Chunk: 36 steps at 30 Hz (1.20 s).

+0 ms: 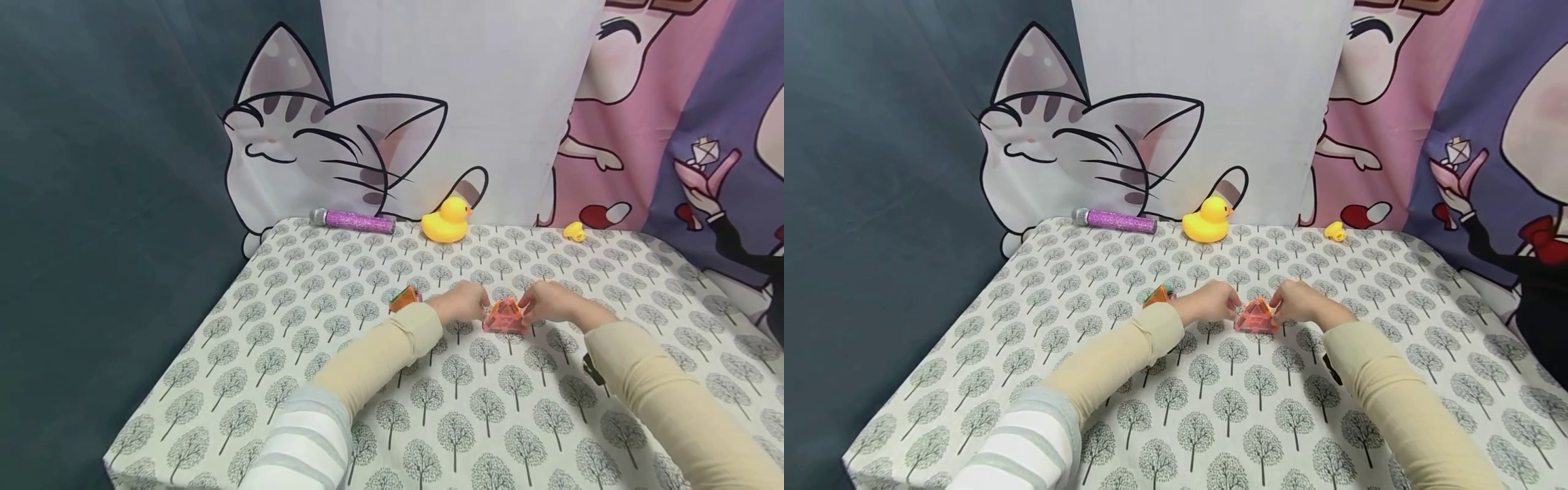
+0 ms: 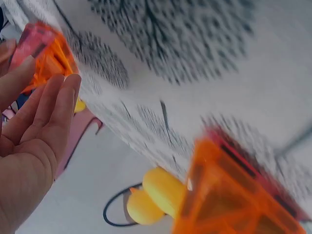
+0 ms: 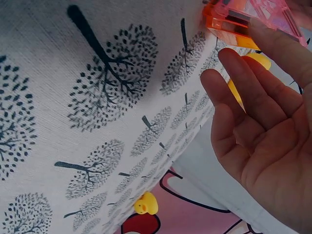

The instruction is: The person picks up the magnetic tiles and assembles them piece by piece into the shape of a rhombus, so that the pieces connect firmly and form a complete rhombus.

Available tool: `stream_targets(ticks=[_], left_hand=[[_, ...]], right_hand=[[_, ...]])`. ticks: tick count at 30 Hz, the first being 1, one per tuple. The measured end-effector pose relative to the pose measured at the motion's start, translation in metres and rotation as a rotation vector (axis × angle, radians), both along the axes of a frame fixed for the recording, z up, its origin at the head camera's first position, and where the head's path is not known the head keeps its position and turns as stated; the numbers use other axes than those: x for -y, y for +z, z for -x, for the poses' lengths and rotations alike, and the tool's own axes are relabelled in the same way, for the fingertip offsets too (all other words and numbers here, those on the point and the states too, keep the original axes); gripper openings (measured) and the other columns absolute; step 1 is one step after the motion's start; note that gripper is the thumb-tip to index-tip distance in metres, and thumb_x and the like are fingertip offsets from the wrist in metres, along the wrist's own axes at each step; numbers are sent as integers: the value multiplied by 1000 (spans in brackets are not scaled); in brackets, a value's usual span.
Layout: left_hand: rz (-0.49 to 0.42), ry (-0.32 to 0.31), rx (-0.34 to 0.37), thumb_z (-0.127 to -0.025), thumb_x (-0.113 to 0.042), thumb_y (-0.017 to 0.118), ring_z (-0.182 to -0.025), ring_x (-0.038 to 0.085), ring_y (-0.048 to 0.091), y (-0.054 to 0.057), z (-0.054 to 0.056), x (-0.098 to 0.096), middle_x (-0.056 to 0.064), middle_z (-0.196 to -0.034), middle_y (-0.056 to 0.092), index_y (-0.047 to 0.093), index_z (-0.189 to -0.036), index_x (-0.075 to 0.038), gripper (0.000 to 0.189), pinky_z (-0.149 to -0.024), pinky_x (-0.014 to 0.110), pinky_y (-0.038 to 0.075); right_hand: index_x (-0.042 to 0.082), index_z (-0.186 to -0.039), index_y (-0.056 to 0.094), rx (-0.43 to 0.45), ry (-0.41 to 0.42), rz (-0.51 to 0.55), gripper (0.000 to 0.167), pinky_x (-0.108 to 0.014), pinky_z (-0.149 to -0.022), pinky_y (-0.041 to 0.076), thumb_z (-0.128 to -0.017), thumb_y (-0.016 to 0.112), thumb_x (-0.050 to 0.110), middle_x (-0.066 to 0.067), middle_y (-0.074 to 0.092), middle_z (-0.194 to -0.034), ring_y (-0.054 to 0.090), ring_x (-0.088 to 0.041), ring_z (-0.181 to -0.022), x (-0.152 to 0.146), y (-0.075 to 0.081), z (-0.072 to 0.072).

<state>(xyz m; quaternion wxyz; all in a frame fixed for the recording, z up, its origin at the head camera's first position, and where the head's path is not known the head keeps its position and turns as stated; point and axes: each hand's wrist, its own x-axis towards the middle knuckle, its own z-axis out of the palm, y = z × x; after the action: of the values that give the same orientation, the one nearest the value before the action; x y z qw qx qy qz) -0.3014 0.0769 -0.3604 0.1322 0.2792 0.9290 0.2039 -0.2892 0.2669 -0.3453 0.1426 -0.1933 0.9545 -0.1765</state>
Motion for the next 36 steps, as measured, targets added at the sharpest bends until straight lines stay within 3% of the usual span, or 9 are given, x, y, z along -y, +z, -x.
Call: stream_targets(ticks=[6,14,20,24,30,33,36], left_hand=[[14,5,-24,-78,-13,65,-80,8,55,3,11,17,-1,-93,62,62,-105,-6,29,-68,15,44],[-26,37,-17,-77,-14,66,-84,9,54,11,15,39,0,-95,62,61,-107,-7,31,-71,16,43],[-36,64,-27,-76,-18,68,-99,14,52,13,15,58,1,-107,59,56,-114,-7,41,-86,23,39],[-59,95,-32,-73,-17,70,-105,16,49,15,15,73,3,-116,54,52,-120,-10,51,-92,27,35],[-123,188,60,-71,-8,70,-77,18,56,16,11,92,5,-129,43,45,-127,-11,62,-78,26,44],[-101,217,43,-69,-6,71,-90,17,51,14,11,102,5,-128,44,44,-127,-11,65,-83,28,41],[-81,229,18,-67,-3,71,-104,19,46,11,12,112,6,-126,46,45,-127,-9,66,-87,29,39]], right_hand=[[-11,-99,57,34,-19,23,47,-36,-64,49,-65,74,16,-11,63,-80,59,-18,-68,5,1,-4],[-13,-102,54,10,-14,18,58,-41,-70,47,-65,74,27,-13,62,-84,58,-23,-75,6,-3,-2],[-16,-104,51,-22,-13,-2,68,-44,-74,45,-65,73,35,-17,62,-86,58,-29,-80,7,-9,1],[-17,-103,52,-37,-16,-14,67,-45,-75,44,-65,73,35,-21,60,-90,56,-33,-84,8,-11,2],[-13,-99,56,-42,-15,-29,60,-46,-75,43,-65,73,34,-19,61,-88,56,-31,-82,8,-11,2],[-9,-93,59,-41,-2,-24,51,-41,-69,45,-66,73,32,-9,61,-79,55,-22,-71,9,-12,2],[-9,-93,59,-38,0,-19,51,-39,-67,46,-66,73,32,-8,61,-78,55,-20,-70,9,-11,2]])
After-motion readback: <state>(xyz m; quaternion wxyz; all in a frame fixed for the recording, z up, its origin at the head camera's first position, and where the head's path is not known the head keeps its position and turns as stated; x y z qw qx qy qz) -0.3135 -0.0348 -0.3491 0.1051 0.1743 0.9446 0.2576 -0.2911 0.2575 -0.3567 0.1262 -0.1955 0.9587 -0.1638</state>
